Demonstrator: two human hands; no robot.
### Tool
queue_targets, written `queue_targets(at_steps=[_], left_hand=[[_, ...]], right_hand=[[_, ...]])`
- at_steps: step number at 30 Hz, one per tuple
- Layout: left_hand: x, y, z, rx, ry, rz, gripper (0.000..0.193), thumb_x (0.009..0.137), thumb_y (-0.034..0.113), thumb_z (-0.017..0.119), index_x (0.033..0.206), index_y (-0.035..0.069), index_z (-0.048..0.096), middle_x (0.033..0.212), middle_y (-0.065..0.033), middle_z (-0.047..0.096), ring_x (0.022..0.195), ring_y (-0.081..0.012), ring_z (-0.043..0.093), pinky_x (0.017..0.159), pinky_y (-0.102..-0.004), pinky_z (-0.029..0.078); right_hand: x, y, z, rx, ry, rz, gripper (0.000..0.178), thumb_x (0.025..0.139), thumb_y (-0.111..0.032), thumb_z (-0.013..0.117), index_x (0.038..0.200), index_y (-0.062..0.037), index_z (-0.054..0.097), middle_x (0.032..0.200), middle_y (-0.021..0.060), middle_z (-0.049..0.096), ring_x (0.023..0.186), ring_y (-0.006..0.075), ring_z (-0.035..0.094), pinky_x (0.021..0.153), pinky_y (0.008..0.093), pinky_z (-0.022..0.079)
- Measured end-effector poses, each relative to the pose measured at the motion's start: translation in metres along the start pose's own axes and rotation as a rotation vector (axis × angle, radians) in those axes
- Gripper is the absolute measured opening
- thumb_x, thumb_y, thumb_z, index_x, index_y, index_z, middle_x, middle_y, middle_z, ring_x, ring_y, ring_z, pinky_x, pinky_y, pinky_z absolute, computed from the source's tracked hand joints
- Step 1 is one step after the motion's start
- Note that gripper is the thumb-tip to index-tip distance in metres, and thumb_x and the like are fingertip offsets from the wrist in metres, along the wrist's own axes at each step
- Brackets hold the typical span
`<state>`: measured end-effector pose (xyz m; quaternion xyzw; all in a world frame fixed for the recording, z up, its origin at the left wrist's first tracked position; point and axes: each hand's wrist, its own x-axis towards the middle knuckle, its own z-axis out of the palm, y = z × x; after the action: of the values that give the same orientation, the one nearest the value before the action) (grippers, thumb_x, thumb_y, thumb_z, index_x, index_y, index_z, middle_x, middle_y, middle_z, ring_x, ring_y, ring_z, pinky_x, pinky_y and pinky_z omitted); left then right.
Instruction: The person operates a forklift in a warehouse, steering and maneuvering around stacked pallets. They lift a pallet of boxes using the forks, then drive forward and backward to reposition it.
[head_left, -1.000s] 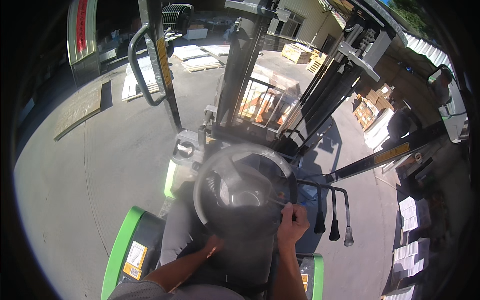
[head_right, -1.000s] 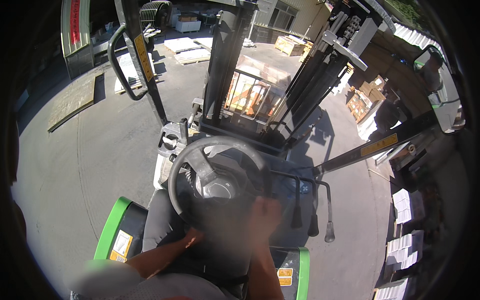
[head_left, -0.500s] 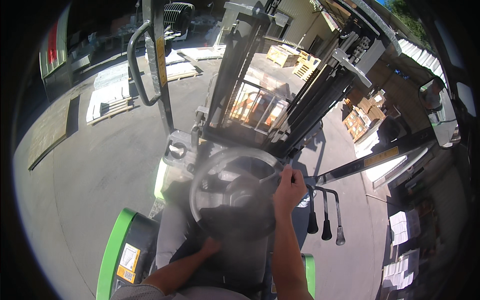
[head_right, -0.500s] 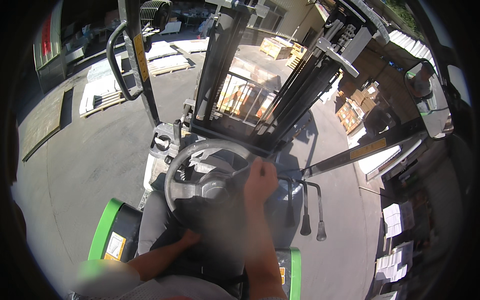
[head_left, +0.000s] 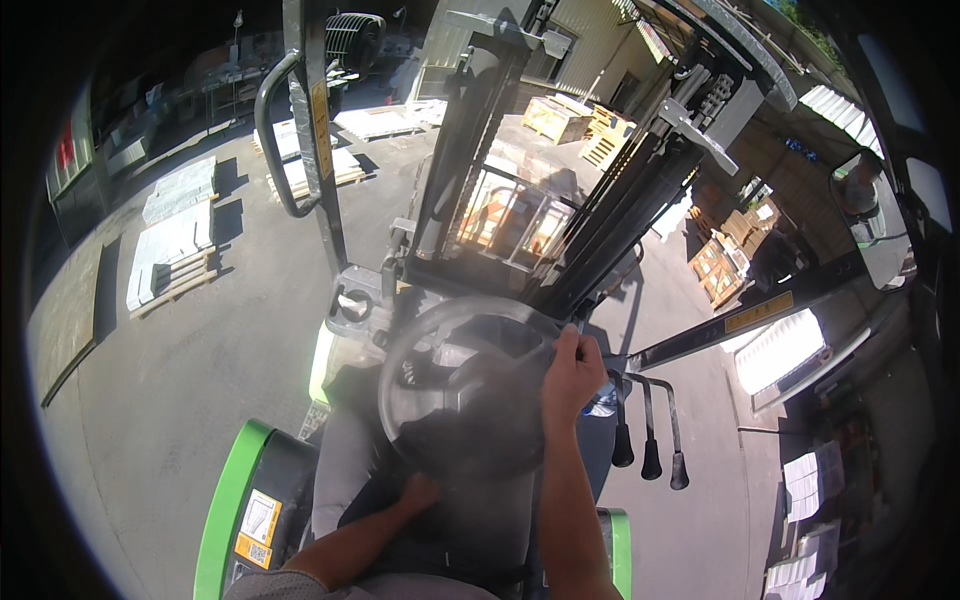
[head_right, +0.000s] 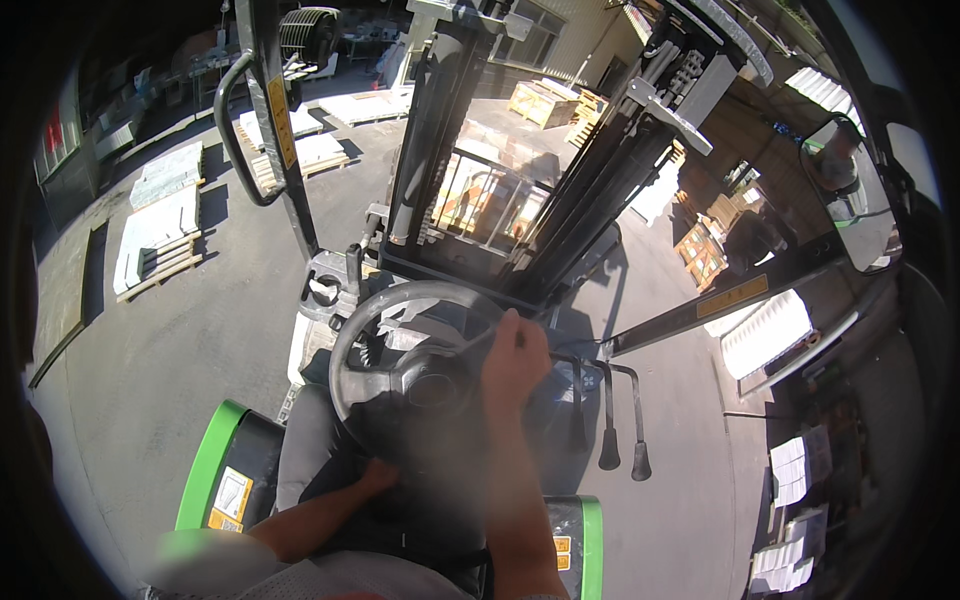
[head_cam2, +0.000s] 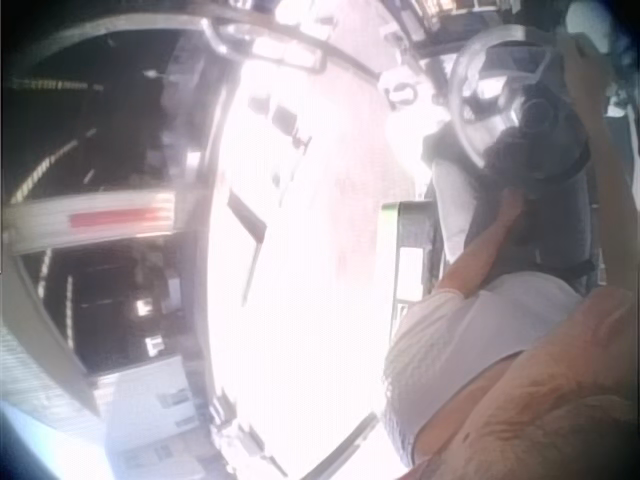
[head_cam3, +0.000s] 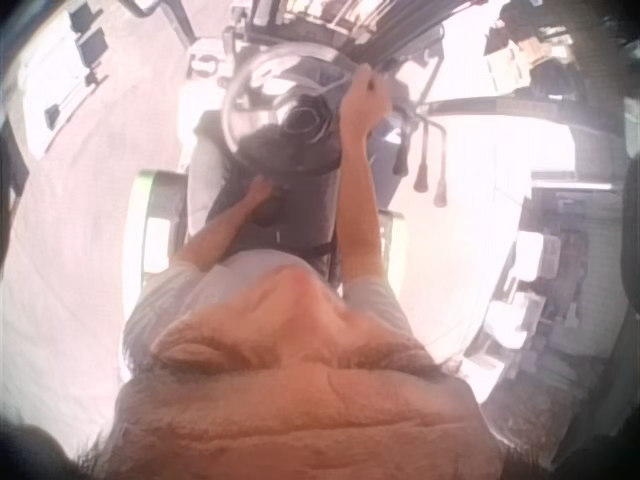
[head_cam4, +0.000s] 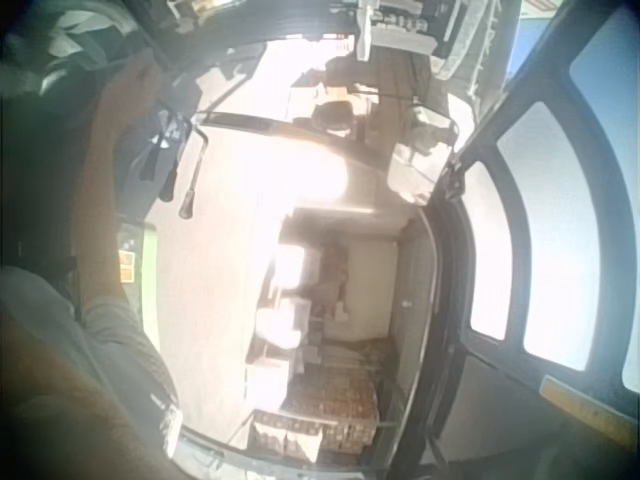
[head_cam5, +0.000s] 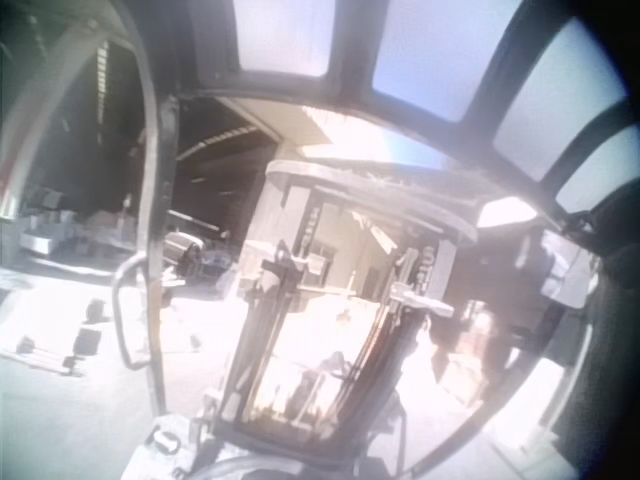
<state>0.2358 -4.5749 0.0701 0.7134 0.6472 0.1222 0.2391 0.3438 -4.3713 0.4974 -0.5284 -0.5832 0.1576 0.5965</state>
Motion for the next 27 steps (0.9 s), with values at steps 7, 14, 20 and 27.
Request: queue_targets(at_steps=[7, 14, 20, 27], left_hand=[[-0.003, 0.003, -0.004, 0.121, -0.018, 0.032, 0.026, 0.087, 0.023, 0.059, 0.079, 0.005, 0.076, 0.08, -0.0199, 0.074, 0.073, -0.0391, 0.072, 0.067, -0.0558, 0.054], [-0.013, -0.006, 0.031, 0.041, 0.135, 0.002, 0.024, 0.089, 0.024, 0.059, 0.088, 0.007, 0.076, 0.09, -0.0199, 0.075, 0.091, -0.036, 0.073, 0.078, -0.0565, 0.056], [-0.027, 0.024, -0.103, -0.256, 0.525, -0.007, 0.029, 0.097, 0.029, 0.058, 0.107, 0.007, 0.073, 0.097, -0.017, 0.074, 0.09, -0.0336, 0.073, 0.084, -0.0519, 0.058], [0.026, 0.003, -0.273, -1.357, 0.7, -0.106, 0.046, 0.105, 0.044, 0.052, 0.109, 0.001, 0.066, 0.098, -0.0108, 0.071, 0.084, -0.022, 0.068, 0.077, -0.0379, 0.057]], right_hand=[[0.001, -0.005, -0.002, 0.001, 0.009, 0.021, 0.029, 0.098, -0.024, 0.071, 0.083, 0.0014, 0.068, 0.077, 0.014, 0.067, 0.071, 0.0303, 0.065, 0.068, 0.0414, 0.05], [-0.026, -0.013, -0.016, 0.008, 0.049, -0.043, 0.03, 0.098, -0.023, 0.07, 0.079, 0.0013, 0.068, 0.073, 0.0107, 0.067, 0.067, 0.0243, 0.061, 0.065, 0.0386, 0.047], [-0.02, -0.013, -0.012, 0.019, 0.08, -0.092, 0.034, 0.098, -0.023, 0.07, 0.076, 0.0019, 0.066, 0.069, 0.0082, 0.066, 0.063, 0.0183, 0.057, 0.063, 0.0354, 0.046], [-0.002, -0.007, 0.006, -0.039, 0.06, -0.079, 0.034, 0.097, -0.023, 0.07, 0.075, 0.0022, 0.066, 0.068, 0.0092, 0.066, 0.063, 0.0195, 0.058, 0.063, 0.0362, 0.046]])
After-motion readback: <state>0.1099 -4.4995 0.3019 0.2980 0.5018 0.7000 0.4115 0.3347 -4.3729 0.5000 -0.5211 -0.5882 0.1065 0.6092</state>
